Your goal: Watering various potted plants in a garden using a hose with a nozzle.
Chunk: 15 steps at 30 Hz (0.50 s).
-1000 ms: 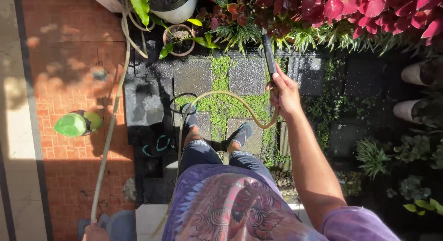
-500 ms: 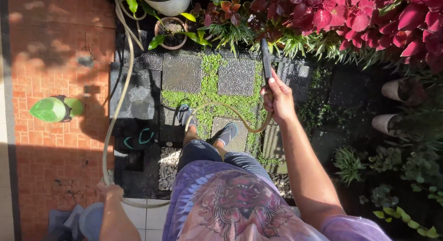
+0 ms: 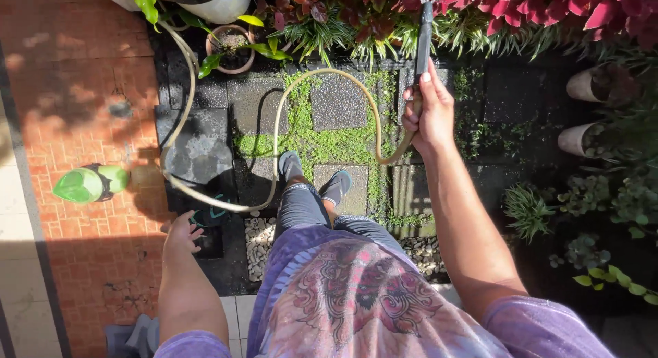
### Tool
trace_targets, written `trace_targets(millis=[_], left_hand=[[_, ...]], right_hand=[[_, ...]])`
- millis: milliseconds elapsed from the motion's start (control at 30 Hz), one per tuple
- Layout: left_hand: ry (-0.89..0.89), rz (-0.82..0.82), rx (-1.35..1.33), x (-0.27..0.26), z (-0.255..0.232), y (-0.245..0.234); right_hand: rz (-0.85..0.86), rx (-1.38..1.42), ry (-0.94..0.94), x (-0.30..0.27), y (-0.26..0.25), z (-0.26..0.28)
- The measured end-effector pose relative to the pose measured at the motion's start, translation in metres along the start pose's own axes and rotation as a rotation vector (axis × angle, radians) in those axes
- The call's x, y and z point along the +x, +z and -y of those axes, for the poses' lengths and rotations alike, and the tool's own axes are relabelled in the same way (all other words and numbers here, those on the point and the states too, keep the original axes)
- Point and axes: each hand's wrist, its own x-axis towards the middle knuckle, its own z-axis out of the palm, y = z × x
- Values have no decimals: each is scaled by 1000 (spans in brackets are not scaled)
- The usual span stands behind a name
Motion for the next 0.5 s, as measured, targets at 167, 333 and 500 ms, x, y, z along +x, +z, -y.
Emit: trace_targets(millis=[167, 333, 500], left_hand=[[288, -338, 197, 81, 23, 6], [655, -247, 591, 64, 7, 112], [1017, 489, 258, -172, -65, 238]], right_hand=[[73, -8, -25, 6, 7, 6], [111, -11, 15, 17, 25, 13], [165, -9, 99, 56, 38, 14]])
